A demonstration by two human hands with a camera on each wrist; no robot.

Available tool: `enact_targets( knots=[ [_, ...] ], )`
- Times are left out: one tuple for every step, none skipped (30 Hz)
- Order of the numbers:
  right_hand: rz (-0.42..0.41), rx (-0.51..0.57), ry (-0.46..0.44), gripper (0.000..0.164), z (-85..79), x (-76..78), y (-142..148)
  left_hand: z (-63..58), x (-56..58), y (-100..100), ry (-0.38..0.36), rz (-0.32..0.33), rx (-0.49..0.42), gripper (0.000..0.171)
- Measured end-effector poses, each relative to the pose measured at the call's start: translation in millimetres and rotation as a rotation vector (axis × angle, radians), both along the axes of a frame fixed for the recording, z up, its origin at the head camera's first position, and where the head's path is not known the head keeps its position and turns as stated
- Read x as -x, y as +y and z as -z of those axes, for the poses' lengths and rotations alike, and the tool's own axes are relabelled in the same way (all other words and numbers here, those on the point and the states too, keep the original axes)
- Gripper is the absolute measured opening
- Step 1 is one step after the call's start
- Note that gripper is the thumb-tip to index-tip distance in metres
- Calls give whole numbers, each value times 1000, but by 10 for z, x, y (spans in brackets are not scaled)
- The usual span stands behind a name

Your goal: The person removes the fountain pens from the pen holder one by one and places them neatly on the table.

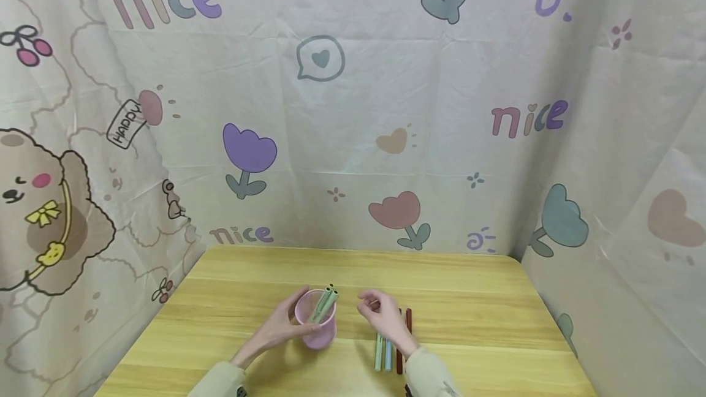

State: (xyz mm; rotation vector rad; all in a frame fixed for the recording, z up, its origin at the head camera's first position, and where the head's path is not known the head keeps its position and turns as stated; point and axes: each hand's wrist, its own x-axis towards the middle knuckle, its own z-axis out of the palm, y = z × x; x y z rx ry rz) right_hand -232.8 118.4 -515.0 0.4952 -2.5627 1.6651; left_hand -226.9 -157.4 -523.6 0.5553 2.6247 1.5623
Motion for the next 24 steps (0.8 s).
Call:
enact_targets(
  knots=[
    [-8, -4, 8, 27, -9, 9, -28, -9, -1, 3, 4, 1, 9, 103],
    [-15, -2, 10, 27, -17, 16, -53, -16, -2, 5, 4, 3, 14, 103],
    [-25, -6, 14, 29, -23, 25, -79, -23, -3, 6, 9, 4, 21, 103],
    [-37, -4, 12, 31, -28, 34, -105, -29, -4, 6, 8, 6, 26, 103],
    [-49, -7, 12, 32, -30, 47, -131, -36, -6, 5, 8, 10, 27, 103],
    [-61, -11, 10, 33, -29, 61, -155, -39, -6, 5, 8, 13, 28, 103],
    [-69, -16, 9, 35, -27, 73, -179, -41, -8, 5, 10, 15, 34, 103],
    [-74, -23, 4, 36, -19, 88, -200, -43, -8, 6, 11, 18, 34, 102],
    [-81, -30, 4, 36, -11, 103, -221, -42, -8, 7, 16, 20, 39, 102],
    [-83, -33, 0, 37, -5, 117, -243, -41, -6, 7, 19, 23, 39, 102],
    [-86, -41, -2, 37, 1, 132, -263, -40, -5, 8, 22, 27, 41, 101],
    [-87, -44, -9, 38, 6, 144, -281, -37, -3, 8, 28, 29, 47, 101],
    [-90, -46, -14, 38, 8, 154, -299, -35, -2, 9, 28, 34, 43, 101],
    [-92, -47, -19, 38, 7, 164, -315, -33, -1, 9, 26, 39, 37, 101],
    [-98, -46, -19, 38, 5, 173, -329, -31, -1, 9, 25, 42, 30, 102],
    [-99, -49, -24, 37, -1, 180, -345, -30, 0, 8, 22, 45, 24, 102],
    [-105, -49, -28, 37, -5, 187, -358, -30, -1, 8, 20, 47, 18, 102],
    [-108, -49, -30, 36, -11, 193, -371, -29, -1, 6, 19, 48, 14, 102],
    [-113, -49, -29, 36, -17, 199, -383, -29, -1, 5, 15, 49, 5, 102],
    [-117, -50, -25, 35, -21, 204, -393, -27, 0, 4, 17, 47, 7, 102],
    [-122, -51, -21, 35, -23, 211, -404, -27, 1, 2, 20, 44, 10, 101],
    [-125, -51, -20, 34, -23, 217, -413, -25, 3, 0, 22, 43, 13, 101],
    [-129, -50, -20, 34, -21, 223, -421, -25, 5, -1, 23, 43, 15, 101],
    [-130, -49, -21, 34, -17, 230, -428, -23, 7, -3, 24, 43, 17, 101]
  ],
)
